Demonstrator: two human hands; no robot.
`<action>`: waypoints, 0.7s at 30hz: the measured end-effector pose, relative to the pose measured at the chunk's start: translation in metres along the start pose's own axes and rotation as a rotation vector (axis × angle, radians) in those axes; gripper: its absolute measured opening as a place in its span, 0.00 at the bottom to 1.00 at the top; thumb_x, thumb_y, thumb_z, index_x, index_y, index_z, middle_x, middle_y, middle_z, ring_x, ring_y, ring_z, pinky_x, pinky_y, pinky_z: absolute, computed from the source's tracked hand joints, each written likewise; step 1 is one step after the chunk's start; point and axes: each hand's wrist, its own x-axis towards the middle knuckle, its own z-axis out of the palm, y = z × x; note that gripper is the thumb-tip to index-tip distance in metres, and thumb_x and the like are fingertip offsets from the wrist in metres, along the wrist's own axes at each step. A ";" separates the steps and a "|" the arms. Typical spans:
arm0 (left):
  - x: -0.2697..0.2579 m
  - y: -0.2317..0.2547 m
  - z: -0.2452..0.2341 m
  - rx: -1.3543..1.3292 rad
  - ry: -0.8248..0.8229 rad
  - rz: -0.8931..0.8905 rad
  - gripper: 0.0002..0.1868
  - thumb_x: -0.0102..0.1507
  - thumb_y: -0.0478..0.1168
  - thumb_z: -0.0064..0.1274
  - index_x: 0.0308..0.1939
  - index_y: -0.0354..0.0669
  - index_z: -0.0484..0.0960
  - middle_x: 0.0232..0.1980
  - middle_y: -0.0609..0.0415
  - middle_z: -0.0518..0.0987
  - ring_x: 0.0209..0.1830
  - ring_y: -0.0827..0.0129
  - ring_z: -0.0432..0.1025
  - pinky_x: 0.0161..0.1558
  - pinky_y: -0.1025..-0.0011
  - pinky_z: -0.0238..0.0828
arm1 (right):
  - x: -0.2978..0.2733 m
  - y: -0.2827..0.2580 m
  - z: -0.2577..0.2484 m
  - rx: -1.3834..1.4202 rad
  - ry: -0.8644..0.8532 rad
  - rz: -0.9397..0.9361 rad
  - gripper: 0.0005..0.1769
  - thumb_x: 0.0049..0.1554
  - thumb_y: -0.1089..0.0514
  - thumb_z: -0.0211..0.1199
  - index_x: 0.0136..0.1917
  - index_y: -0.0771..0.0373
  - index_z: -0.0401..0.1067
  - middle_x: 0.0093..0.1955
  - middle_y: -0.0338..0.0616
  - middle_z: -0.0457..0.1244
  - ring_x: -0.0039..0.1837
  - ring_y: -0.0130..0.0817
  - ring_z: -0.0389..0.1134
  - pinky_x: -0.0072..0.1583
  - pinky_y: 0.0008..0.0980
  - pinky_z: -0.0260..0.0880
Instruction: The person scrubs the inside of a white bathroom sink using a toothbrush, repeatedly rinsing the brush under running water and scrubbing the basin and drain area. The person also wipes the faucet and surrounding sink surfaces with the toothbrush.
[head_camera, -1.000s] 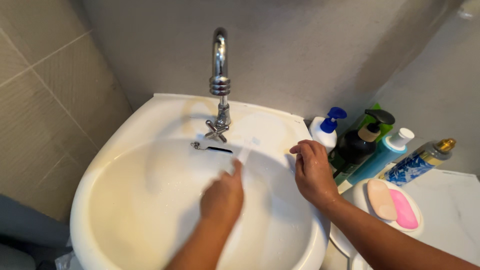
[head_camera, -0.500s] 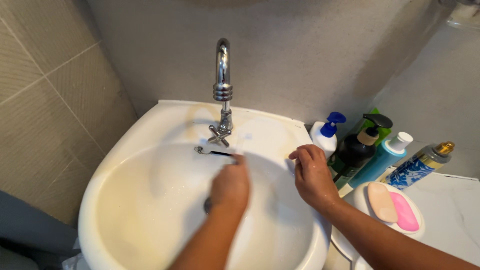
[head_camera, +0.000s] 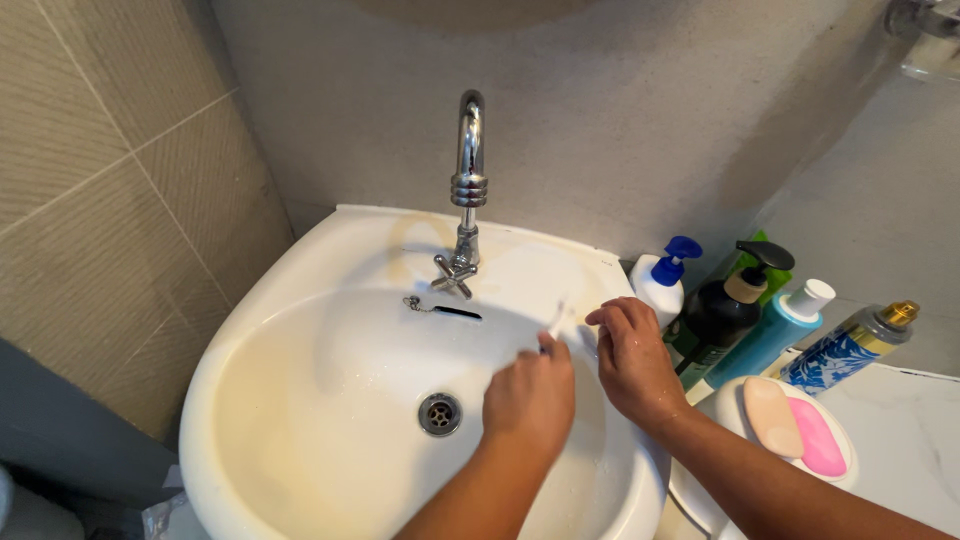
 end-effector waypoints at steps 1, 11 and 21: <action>-0.003 -0.002 0.004 -0.011 -0.053 -0.036 0.24 0.67 0.36 0.43 0.68 0.32 0.67 0.45 0.35 0.81 0.40 0.45 0.80 0.40 0.54 0.80 | 0.001 -0.001 0.001 0.000 -0.008 0.016 0.09 0.58 0.65 0.56 0.51 0.64 0.74 0.60 0.48 0.62 0.69 0.46 0.60 0.68 0.42 0.63; 0.032 -0.043 -0.002 -0.060 0.013 -0.142 0.17 0.69 0.36 0.41 0.60 0.40 0.76 0.44 0.39 0.83 0.47 0.47 0.80 0.48 0.52 0.77 | 0.000 -0.002 0.000 0.018 -0.037 0.048 0.09 0.59 0.66 0.54 0.51 0.65 0.74 0.61 0.51 0.61 0.70 0.47 0.58 0.66 0.42 0.63; -0.008 -0.056 -0.020 -0.114 -0.193 -0.341 0.30 0.68 0.37 0.36 0.76 0.56 0.63 0.49 0.40 0.81 0.50 0.47 0.78 0.53 0.52 0.75 | 0.001 -0.002 -0.001 0.042 -0.062 0.099 0.11 0.59 0.66 0.53 0.53 0.67 0.72 0.62 0.53 0.60 0.70 0.48 0.58 0.66 0.42 0.64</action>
